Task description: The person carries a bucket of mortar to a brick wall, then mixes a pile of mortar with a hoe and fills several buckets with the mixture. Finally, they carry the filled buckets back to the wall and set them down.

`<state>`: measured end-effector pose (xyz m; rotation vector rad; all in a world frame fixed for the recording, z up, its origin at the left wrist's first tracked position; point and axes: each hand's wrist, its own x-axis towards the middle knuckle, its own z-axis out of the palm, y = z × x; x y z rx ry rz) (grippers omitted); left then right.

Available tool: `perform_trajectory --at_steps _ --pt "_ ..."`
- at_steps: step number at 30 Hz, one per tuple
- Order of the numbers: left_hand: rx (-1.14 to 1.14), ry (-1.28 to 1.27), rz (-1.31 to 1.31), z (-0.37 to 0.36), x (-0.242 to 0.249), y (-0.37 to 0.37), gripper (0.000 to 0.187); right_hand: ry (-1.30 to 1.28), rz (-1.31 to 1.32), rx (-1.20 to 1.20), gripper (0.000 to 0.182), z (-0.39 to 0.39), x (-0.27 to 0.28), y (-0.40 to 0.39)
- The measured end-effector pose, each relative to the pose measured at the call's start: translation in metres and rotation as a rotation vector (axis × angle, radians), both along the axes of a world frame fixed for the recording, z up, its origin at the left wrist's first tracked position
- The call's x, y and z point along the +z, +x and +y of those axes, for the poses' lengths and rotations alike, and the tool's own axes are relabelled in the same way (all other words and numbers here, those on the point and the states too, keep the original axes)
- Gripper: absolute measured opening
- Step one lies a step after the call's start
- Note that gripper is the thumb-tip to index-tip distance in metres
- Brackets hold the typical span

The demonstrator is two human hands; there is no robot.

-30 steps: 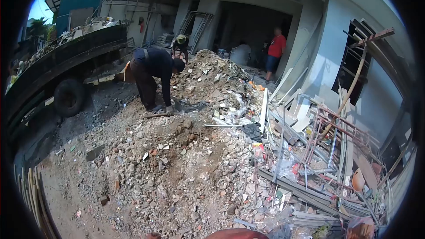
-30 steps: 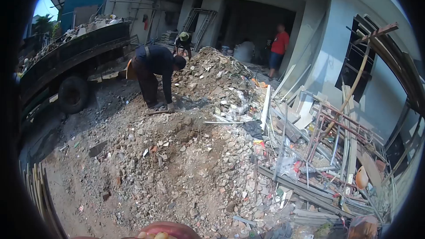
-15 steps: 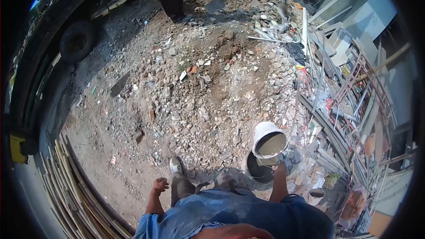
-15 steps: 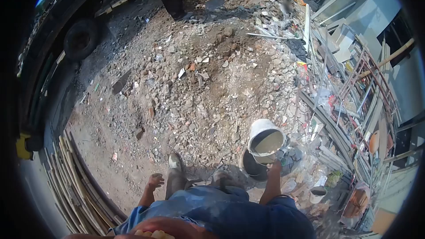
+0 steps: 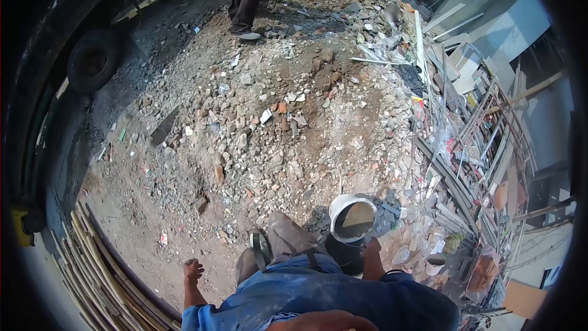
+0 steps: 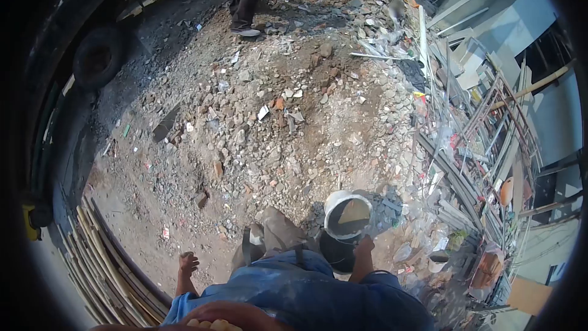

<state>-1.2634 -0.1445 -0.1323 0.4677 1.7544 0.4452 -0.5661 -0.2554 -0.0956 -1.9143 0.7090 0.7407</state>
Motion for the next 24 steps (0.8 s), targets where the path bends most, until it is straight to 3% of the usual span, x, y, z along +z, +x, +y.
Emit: perform_trajectory --at_steps 6,11,12,14,15,20,21,22,24 --pt "-0.155 0.043 -0.097 0.101 0.018 0.042 0.035 -0.141 0.231 0.071 0.033 -0.021 -0.045 -0.034" --pt "-0.296 0.101 -0.107 0.180 0.050 0.050 0.040 -0.467 -0.149 1.081 0.045 0.016 -0.117 -0.046" --pt "-0.341 0.120 -0.153 0.191 0.055 0.050 0.041 -0.455 -0.109 1.026 0.043 0.037 -0.107 -0.049" --pt "-0.373 0.033 -0.093 0.222 0.068 0.044 0.042 -0.189 0.126 0.374 0.041 0.076 -0.069 -0.055" --pt "-0.352 0.061 -0.040 0.233 0.083 0.044 0.041 -0.114 0.170 0.186 0.042 0.096 -0.042 -0.059" --pt "-0.273 0.173 0.024 0.285 0.109 0.032 0.042 -0.089 0.193 0.114 0.047 0.191 0.041 -0.059" --pt "-0.241 0.182 0.023 0.288 0.119 0.034 0.041 -0.045 0.259 0.161 0.043 0.185 0.006 -0.040" --pt "-0.214 0.200 0.022 0.292 0.124 0.036 0.040 -0.073 0.259 0.198 0.043 0.197 0.017 -0.040" --pt "-0.225 0.157 0.063 0.297 0.131 0.038 0.039 0.189 0.182 0.176 0.039 0.249 0.054 -0.054"
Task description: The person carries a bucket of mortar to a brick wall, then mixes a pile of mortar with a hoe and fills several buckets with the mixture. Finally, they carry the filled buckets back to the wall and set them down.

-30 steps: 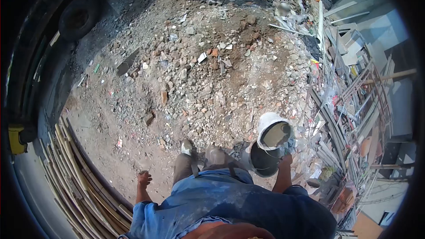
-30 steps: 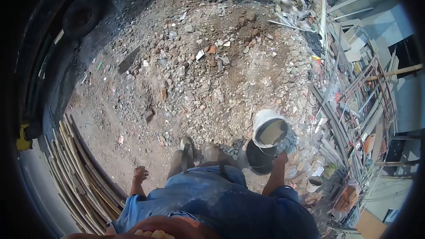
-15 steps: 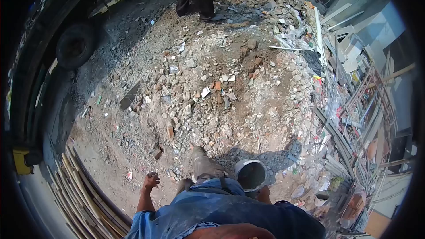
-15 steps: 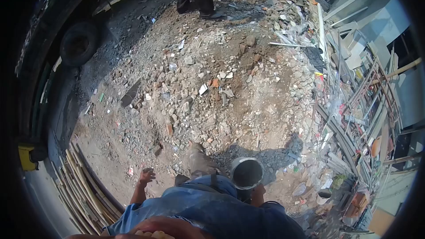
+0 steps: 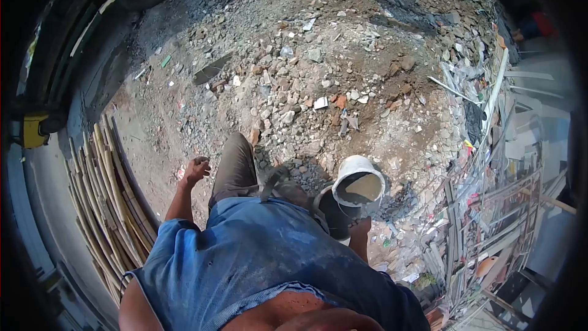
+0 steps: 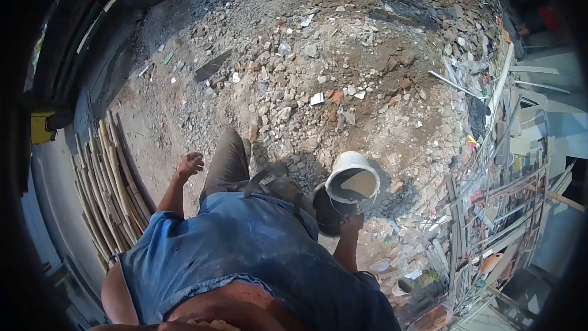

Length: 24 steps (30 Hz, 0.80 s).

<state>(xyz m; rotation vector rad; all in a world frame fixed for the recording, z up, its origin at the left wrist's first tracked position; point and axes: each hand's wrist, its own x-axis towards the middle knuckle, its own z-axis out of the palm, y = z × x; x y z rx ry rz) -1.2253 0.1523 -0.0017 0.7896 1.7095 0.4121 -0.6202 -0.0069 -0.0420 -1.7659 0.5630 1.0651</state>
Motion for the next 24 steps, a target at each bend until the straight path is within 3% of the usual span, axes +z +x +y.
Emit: perform_trajectory --at_steps 5,6,7,8,9,11,12,14,15,18,20,24 --pt "-0.086 -0.087 0.023 -0.003 -0.029 -0.020 0.029 0.121 -0.012 -0.111 0.034 0.119 0.042 -0.003" --pt "-0.210 0.009 0.005 0.003 -0.027 -0.021 0.026 0.242 0.036 -0.081 0.033 0.136 0.038 0.006" --pt "-0.371 0.098 0.041 -0.001 -0.058 -0.043 0.025 0.359 0.082 -0.050 0.032 0.151 0.032 0.011" --pt "-0.530 0.191 0.074 -0.003 -0.089 -0.064 0.024 0.349 0.076 -0.050 0.032 0.171 0.037 0.003" --pt "-0.531 0.184 0.066 0.008 -0.090 -0.069 0.024 0.277 -0.023 0.006 0.031 0.201 0.056 -0.010" --pt "-0.285 -0.170 -0.078 0.043 -0.080 -0.074 0.025 0.195 -0.130 0.058 0.031 0.251 0.091 -0.036" --pt "-0.286 -0.173 -0.086 0.070 -0.079 -0.079 0.025 0.148 -0.141 0.042 0.031 0.277 0.105 -0.048" --pt "-0.047 -0.309 -0.076 0.114 -0.069 -0.093 0.031 0.058 -0.162 0.044 0.031 0.318 0.122 -0.070" --pt "0.054 -0.244 -0.171 0.131 -0.078 -0.110 0.035 0.056 -0.164 0.040 0.032 0.338 0.130 -0.081" --pt "0.182 -0.191 -0.120 0.200 -0.091 -0.157 0.038 0.068 -0.147 0.044 0.035 0.397 0.162 -0.109" --pt "0.140 -0.177 -0.097 0.252 -0.069 -0.183 0.043 0.082 -0.164 0.020 0.036 0.426 0.184 -0.125" --pt "0.111 0.082 -0.129 0.350 -0.056 -0.244 0.038 0.139 -0.145 -0.032 0.036 0.472 0.214 -0.152"
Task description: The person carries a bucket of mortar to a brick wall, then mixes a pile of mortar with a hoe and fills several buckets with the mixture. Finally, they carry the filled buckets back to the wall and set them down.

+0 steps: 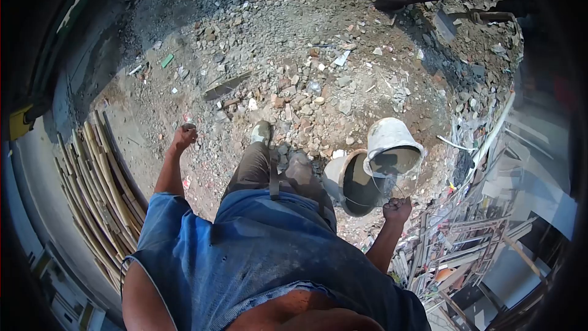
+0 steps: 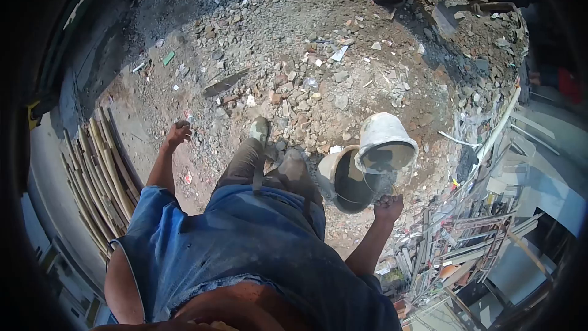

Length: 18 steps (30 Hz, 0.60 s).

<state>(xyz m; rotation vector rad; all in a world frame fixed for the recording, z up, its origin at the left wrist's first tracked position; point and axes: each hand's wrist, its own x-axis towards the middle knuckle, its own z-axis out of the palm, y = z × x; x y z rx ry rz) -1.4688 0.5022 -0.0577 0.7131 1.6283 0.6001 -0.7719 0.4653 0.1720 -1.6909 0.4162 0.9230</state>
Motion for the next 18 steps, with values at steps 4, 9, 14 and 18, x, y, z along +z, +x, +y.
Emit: perform_trajectory --at_steps 4,9,14,18 --pt "0.040 0.087 0.074 0.101 0.050 -0.016 0.037 0.063 0.040 0.011 0.039 0.051 0.018 -0.022" --pt "-0.039 0.132 0.032 0.167 0.058 -0.009 0.033 0.118 0.049 0.045 0.033 0.127 0.028 -0.048" --pt "-0.258 0.025 0.013 0.192 0.046 -0.027 0.032 0.164 0.119 0.118 0.030 0.227 0.011 -0.055" --pt "-0.093 -0.030 0.102 0.181 0.044 -0.079 0.041 0.030 0.090 0.205 0.031 0.340 -0.029 -0.061"
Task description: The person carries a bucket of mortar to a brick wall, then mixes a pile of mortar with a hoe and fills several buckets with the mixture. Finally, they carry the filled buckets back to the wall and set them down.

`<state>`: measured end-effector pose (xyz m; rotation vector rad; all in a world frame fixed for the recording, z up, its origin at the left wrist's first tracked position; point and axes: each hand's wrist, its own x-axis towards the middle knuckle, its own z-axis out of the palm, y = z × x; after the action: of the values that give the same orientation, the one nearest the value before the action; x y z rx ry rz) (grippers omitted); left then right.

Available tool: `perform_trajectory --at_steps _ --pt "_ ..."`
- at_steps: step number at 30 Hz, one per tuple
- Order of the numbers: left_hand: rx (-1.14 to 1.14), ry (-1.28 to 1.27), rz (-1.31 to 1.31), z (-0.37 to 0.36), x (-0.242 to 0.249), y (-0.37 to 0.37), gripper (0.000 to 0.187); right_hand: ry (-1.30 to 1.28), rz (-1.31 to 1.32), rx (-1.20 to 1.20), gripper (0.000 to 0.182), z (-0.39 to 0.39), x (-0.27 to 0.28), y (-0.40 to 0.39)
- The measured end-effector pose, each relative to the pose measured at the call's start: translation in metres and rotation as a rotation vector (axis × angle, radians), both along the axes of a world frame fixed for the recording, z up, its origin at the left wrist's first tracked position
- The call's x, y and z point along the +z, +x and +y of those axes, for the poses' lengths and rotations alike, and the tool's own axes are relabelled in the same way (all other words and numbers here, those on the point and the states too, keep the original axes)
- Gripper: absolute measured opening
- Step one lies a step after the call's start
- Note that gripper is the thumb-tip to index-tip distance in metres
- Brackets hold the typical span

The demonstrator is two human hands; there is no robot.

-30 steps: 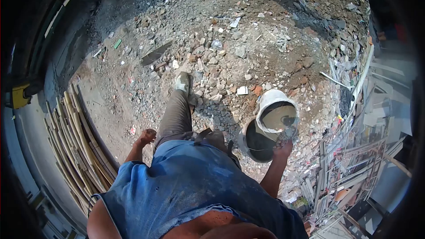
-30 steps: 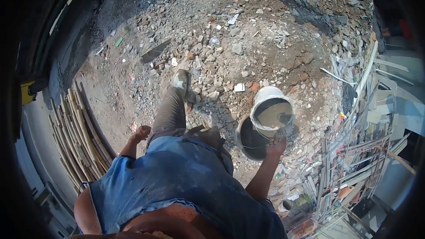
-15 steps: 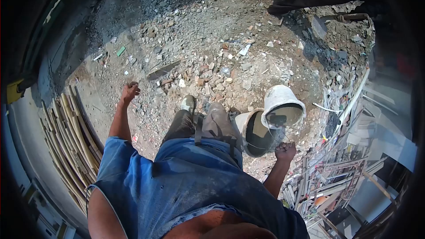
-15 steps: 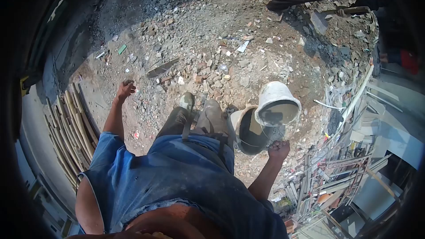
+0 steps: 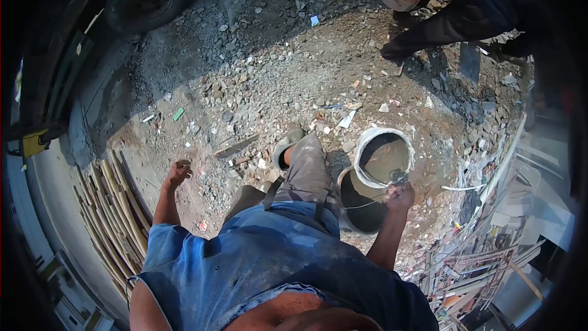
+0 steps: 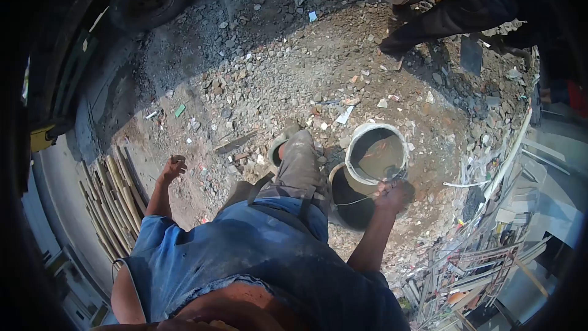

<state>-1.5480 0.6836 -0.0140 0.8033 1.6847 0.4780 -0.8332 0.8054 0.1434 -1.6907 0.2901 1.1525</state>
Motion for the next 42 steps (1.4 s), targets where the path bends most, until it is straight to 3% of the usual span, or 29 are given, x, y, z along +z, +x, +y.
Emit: perform_trajectory --at_steps 2,4,6,8,10,15,19,22,25,28,29,31,35,42 --pt "0.129 -0.244 0.070 -0.003 0.069 -0.010 0.043 -0.110 0.026 0.002 0.028 0.046 -0.003 -0.024" --pt "0.255 -0.411 0.198 -0.038 0.104 -0.037 0.038 0.018 0.062 0.099 0.025 0.073 -0.029 -0.028" --pt "0.256 -0.620 0.374 -0.053 0.149 -0.036 0.031 -0.078 0.040 0.143 0.031 0.113 -0.031 -0.054" --pt "0.434 -0.467 0.186 -0.058 0.194 -0.011 0.024 -0.090 -0.020 0.175 0.035 0.151 -0.033 -0.074" --pt "0.391 -0.453 0.093 -0.054 0.200 0.010 0.022 -0.042 0.046 0.222 0.030 0.201 -0.009 -0.105" --pt "0.109 -0.400 0.002 0.031 0.140 0.045 0.018 0.208 0.096 0.329 0.036 0.333 0.019 -0.179" --pt "-0.186 -0.351 0.026 0.133 0.049 0.027 0.016 0.273 0.135 0.394 0.036 0.430 0.049 -0.224" --pt "-0.585 -0.275 0.095 0.239 -0.041 -0.025 0.015 0.337 0.151 0.425 0.036 0.498 0.052 -0.242" --pt "-1.094 -0.104 0.217 0.393 -0.104 -0.077 0.014 0.364 0.171 0.469 0.036 0.582 0.078 -0.264" --pt "-0.140 0.281 0.102 0.602 -0.034 -0.069 0.019 0.483 0.236 0.454 0.035 0.662 0.114 -0.291" --pt "0.025 0.239 -0.013 0.676 -0.003 -0.059 0.021 0.518 0.265 0.429 0.035 0.689 0.126 -0.298" --pt "-0.013 0.407 -0.121 0.796 0.092 -0.031 0.026 0.595 0.313 0.396 0.034 0.742 0.136 -0.306" --pt "-0.195 0.707 0.061 0.968 0.200 -0.015 0.031 0.636 0.316 0.309 0.033 0.834 0.138 -0.316" --pt "-0.062 1.248 0.085 1.121 0.388 -0.021 0.021 0.593 0.337 0.111 0.035 0.983 0.124 -0.314"
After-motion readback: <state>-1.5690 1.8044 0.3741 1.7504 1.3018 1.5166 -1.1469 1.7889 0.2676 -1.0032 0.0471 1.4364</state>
